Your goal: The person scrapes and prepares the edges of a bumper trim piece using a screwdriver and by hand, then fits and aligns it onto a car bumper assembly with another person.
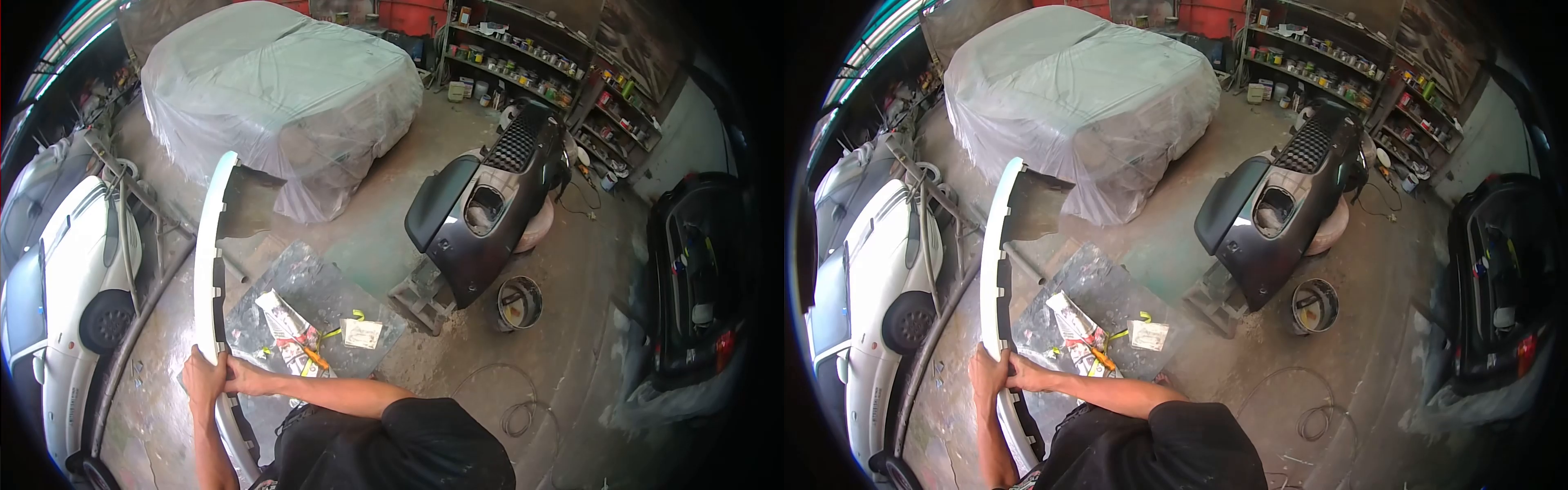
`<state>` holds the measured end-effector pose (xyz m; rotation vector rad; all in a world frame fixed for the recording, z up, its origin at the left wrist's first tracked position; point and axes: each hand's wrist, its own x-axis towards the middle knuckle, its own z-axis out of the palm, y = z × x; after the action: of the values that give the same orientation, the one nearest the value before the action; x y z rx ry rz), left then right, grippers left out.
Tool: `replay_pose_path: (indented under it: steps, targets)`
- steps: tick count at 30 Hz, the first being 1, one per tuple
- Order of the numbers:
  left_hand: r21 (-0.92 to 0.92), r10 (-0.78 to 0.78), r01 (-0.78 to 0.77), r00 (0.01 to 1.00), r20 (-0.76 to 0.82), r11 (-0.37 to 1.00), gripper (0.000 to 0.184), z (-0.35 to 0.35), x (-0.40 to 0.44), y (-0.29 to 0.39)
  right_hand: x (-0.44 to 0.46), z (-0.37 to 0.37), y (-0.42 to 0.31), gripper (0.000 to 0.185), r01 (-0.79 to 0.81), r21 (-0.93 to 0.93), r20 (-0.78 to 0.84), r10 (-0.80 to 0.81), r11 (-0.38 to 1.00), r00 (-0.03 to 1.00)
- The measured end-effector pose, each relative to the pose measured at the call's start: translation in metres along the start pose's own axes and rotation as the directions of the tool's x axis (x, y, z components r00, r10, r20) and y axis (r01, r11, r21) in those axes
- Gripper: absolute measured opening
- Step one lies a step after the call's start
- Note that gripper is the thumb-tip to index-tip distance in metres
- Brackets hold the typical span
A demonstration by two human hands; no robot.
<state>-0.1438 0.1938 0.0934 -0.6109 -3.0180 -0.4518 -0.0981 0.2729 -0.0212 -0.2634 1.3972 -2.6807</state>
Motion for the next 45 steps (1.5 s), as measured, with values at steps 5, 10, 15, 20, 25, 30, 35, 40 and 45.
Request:
replay_pose_path:
  steps: [5,10,15,20,25,30,35,40,45]
  targets:
    - [-0.175,-0.008,0.004,1.0,-0.024,0.984,0.048,0.008,0.0,-0.008,-0.001,0.001,-0.004,0.06,-0.055,-0.007,0.014,0.055,0.998,0.998]
    - [-0.392,0.034,-0.016,0.999,0.039,0.92,0.049,0.014,0.005,-0.021,-0.001,0.003,-0.002,0.051,-0.039,0.034,-0.035,0.04,0.999,0.999]
    - [-0.585,0.125,0.063,0.953,0.276,0.809,0.057,0.008,0.009,-0.032,-0.007,0.004,-0.009,0.037,-0.071,-0.033,0.004,0.071,0.997,0.997]
    - [-0.685,0.257,0.289,0.775,0.578,0.669,0.083,0.014,0.001,-0.075,-0.002,-0.007,0.004,0.034,-0.032,-0.009,-0.043,0.031,0.999,0.999]
    - [-0.741,0.387,0.535,0.634,0.67,0.407,0.099,0.053,-0.024,-0.123,-0.011,-0.02,-0.012,0.038,-0.16,0.002,-0.076,0.16,0.987,0.984]
    - [-0.733,0.355,0.487,0.656,0.666,0.475,0.101,0.068,-0.031,-0.109,-0.019,-0.045,-0.019,0.04,-0.231,0.066,0.05,0.228,0.971,0.972]
    - [-0.634,0.207,0.248,0.806,0.555,0.732,0.111,0.081,-0.027,-0.083,-0.033,-0.077,-0.009,0.054,-0.288,0.005,-0.039,0.288,0.958,0.957]
    - [-0.441,0.023,0.212,0.883,0.469,0.872,0.12,0.106,-0.039,-0.055,-0.047,-0.095,-0.004,0.061,-0.381,-0.044,-0.16,0.37,0.924,0.915]
    - [-0.366,-0.06,0.278,0.86,0.507,0.888,0.118,0.101,-0.046,-0.033,-0.057,-0.104,0.002,0.066,-0.389,-0.062,-0.214,0.369,0.919,0.905]
